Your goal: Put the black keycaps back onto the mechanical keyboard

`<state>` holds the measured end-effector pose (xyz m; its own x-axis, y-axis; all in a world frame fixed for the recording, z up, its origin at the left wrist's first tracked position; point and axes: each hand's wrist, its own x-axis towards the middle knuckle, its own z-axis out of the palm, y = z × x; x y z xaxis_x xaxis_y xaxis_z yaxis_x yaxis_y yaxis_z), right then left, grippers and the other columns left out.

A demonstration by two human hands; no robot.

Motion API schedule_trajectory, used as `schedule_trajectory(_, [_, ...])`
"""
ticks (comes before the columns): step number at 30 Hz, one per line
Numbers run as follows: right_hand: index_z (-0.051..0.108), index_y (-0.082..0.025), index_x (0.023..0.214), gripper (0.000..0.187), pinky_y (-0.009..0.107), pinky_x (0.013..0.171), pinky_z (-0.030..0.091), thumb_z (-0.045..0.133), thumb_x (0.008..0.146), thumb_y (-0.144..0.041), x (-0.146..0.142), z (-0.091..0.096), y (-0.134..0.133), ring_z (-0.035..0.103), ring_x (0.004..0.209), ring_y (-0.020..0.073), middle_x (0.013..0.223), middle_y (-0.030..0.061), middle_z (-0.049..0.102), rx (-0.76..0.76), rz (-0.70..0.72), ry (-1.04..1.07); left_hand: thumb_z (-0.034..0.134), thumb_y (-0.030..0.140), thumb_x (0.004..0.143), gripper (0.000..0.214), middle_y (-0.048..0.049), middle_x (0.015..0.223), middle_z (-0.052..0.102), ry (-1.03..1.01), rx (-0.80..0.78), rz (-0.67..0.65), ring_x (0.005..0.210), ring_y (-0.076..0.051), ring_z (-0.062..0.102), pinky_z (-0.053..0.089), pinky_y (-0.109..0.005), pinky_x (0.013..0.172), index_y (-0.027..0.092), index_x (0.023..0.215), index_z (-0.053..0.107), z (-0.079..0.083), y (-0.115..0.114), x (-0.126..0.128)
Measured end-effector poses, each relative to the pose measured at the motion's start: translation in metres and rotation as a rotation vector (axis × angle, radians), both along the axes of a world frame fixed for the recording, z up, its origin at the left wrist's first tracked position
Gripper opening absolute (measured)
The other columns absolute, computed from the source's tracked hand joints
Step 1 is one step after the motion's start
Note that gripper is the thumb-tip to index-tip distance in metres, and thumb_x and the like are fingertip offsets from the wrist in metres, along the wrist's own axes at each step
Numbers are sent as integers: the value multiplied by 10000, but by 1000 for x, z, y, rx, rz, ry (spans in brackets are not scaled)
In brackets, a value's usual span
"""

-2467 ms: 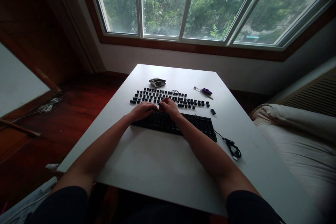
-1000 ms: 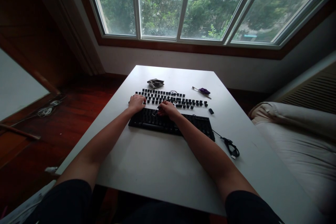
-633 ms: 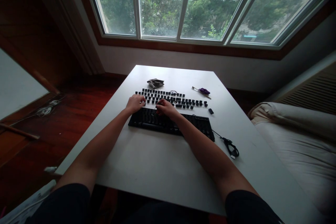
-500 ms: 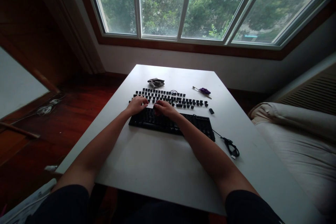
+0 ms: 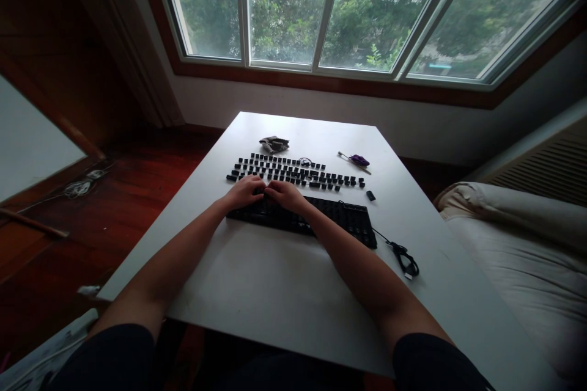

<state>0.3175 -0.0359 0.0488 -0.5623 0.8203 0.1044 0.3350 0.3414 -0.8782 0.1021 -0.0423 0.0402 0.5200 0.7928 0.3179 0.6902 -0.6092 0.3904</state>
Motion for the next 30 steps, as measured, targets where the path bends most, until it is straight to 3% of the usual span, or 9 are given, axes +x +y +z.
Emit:
schedule_trajectory(3, [681, -201, 883, 164, 202, 599, 440, 605, 935, -337, 3, 9, -5, 623, 619, 129, 703, -21, 694, 66, 93, -18, 664, 267, 834, 118, -60, 998, 644, -1, 18, 9, 969, -239, 579, 476, -375, 871, 218, 937, 693, -2, -1, 0])
schedule_trajectory(7, [713, -203, 875, 118, 209, 629, 409, 661, 901, -305, 8, 28, -17, 581, 638, 127, 709, -18, 682, 269, 287, -113, 642, 259, 839, 127, -60, 989, 642, -4, 17, 6, 967, -231, 578, 472, -367, 873, 218, 940, 708, -3, -1, 1])
schedule_trajectory(13, [754, -203, 876, 66, 212, 612, 372, 692, 856, -189, 13, 45, -22, 540, 593, 116, 680, -16, 673, 405, 322, -218, 639, 295, 856, 160, -55, 991, 642, -11, 11, 9, 980, -231, 578, 470, -368, 890, 234, 980, 718, -3, -3, 2])
schedule_trajectory(22, [735, -171, 918, 144, 220, 670, 453, 664, 895, -295, 18, 26, -3, 626, 707, 141, 791, -3, 723, 147, 239, -47, 681, 301, 850, 153, -56, 1031, 634, 3, 70, 37, 992, -246, 559, 469, -388, 900, 244, 991, 689, -6, -9, 4])
schedule_trajectory(27, [622, -189, 903, 88, 218, 661, 526, 634, 916, -275, 11, 22, -3, 681, 694, 134, 766, -9, 718, -206, 155, 132, 672, 316, 863, 156, -58, 1040, 635, -4, 66, 52, 1001, -246, 559, 469, -397, 913, 247, 1001, 695, -7, -10, 5])
schedule_trajectory(30, [557, -200, 885, 83, 227, 655, 561, 601, 937, -246, 13, 24, 1, 705, 669, 134, 740, -7, 717, -286, 78, 218, 653, 330, 882, 162, -59, 1044, 641, -13, 60, 54, 1007, -246, 563, 468, -406, 924, 245, 1009, 706, -7, -10, 5])
